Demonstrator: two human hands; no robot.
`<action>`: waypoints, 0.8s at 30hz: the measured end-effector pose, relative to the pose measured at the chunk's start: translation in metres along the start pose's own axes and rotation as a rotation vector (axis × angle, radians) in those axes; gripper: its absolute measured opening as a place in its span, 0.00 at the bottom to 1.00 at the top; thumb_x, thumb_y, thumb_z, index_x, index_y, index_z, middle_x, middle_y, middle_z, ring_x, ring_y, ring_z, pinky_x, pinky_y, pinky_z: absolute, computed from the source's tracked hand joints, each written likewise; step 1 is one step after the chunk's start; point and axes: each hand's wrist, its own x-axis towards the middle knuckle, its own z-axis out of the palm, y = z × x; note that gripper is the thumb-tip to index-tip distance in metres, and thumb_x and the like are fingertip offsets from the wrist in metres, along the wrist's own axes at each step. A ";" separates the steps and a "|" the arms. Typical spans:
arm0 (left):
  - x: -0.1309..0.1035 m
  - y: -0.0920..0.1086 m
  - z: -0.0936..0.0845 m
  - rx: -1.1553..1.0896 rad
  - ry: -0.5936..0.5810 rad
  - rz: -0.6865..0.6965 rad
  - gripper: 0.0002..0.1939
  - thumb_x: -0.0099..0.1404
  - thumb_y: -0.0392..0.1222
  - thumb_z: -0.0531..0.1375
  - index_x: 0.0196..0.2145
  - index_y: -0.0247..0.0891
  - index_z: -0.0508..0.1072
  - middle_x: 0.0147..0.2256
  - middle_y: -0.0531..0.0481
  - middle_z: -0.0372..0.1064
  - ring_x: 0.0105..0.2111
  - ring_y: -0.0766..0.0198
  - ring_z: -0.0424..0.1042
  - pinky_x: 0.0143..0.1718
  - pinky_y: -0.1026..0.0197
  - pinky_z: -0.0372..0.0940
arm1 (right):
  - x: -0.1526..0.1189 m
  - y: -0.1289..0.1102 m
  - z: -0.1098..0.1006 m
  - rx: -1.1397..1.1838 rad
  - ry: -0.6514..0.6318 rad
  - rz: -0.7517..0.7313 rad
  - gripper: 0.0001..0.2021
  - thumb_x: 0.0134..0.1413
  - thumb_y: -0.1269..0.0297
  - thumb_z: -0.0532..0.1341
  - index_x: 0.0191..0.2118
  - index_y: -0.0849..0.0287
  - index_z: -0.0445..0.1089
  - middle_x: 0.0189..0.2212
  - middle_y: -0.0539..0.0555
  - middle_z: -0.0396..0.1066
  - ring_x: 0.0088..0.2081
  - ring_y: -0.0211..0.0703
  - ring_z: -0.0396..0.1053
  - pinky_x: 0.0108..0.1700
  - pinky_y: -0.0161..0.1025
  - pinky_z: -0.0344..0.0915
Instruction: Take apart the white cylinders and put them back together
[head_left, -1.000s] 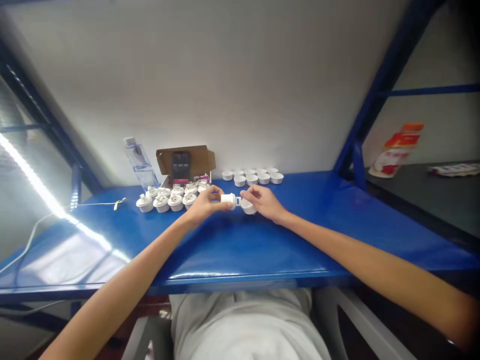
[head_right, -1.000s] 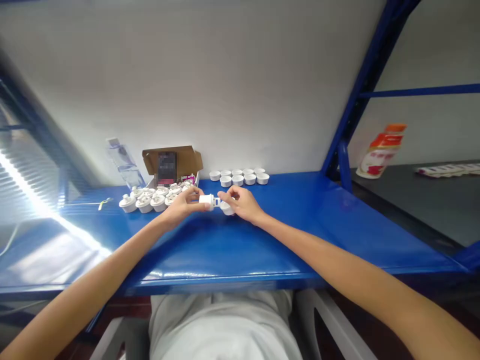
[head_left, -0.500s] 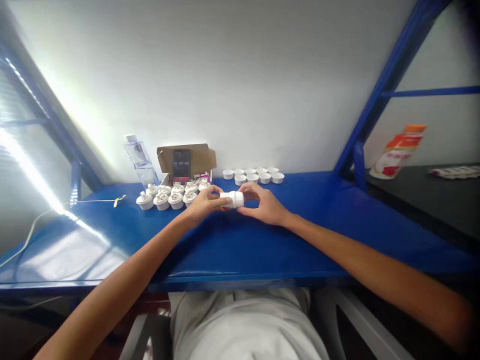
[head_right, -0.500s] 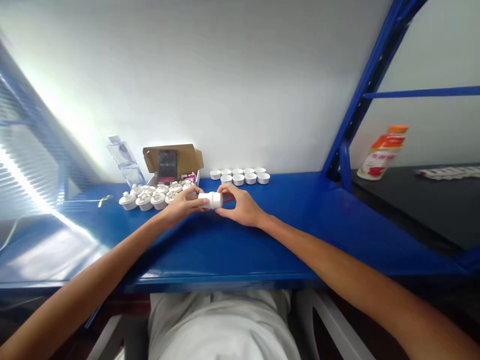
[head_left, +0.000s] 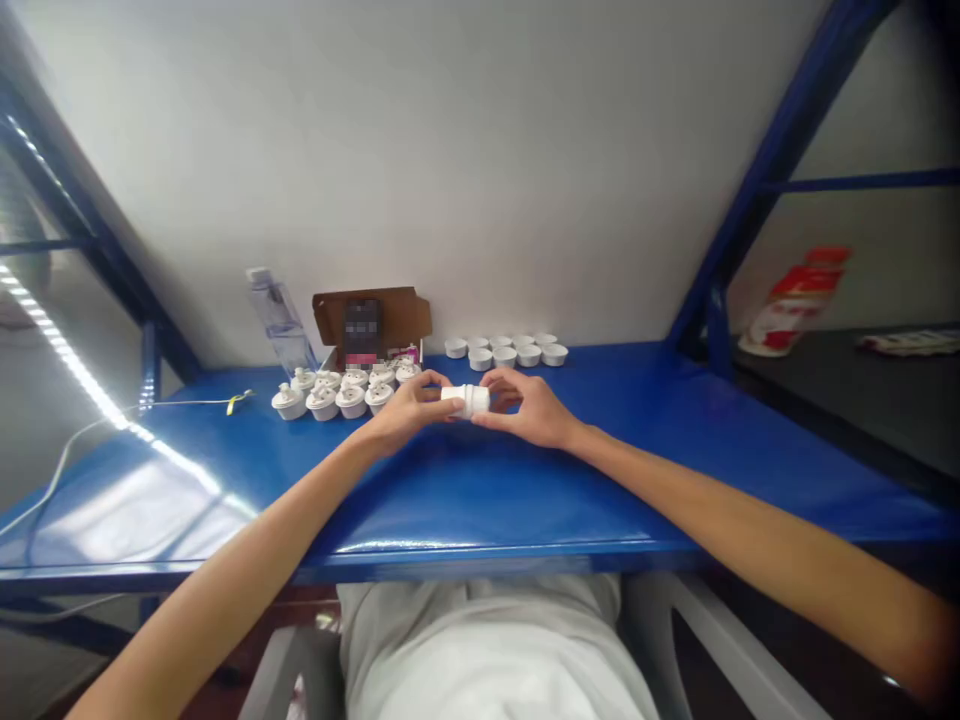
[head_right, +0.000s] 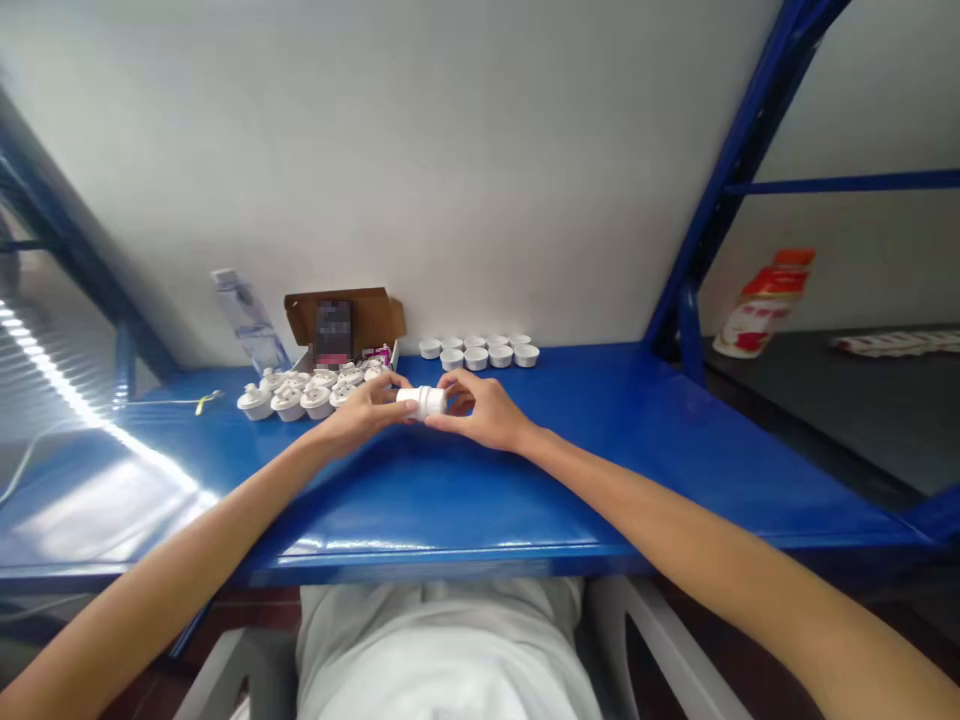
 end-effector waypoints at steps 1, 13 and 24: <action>0.000 0.000 0.000 0.013 0.007 0.011 0.23 0.54 0.47 0.74 0.40 0.37 0.68 0.34 0.50 0.75 0.35 0.64 0.76 0.40 0.60 0.68 | 0.000 0.001 0.000 0.024 -0.003 0.014 0.22 0.49 0.51 0.72 0.47 0.53 0.69 0.35 0.51 0.78 0.35 0.48 0.78 0.41 0.47 0.76; -0.002 0.004 0.002 0.088 -0.058 0.038 0.22 0.57 0.51 0.71 0.42 0.37 0.69 0.35 0.48 0.76 0.35 0.62 0.77 0.39 0.61 0.68 | -0.001 -0.005 -0.001 -0.010 0.020 -0.011 0.19 0.52 0.51 0.70 0.45 0.54 0.72 0.34 0.53 0.78 0.34 0.50 0.77 0.40 0.47 0.75; 0.000 -0.002 0.005 0.080 0.023 0.024 0.22 0.57 0.51 0.71 0.41 0.37 0.68 0.35 0.48 0.74 0.35 0.62 0.75 0.39 0.59 0.67 | 0.002 0.008 0.009 0.196 0.002 0.071 0.32 0.49 0.54 0.72 0.58 0.53 0.63 0.52 0.57 0.72 0.41 0.46 0.78 0.45 0.44 0.75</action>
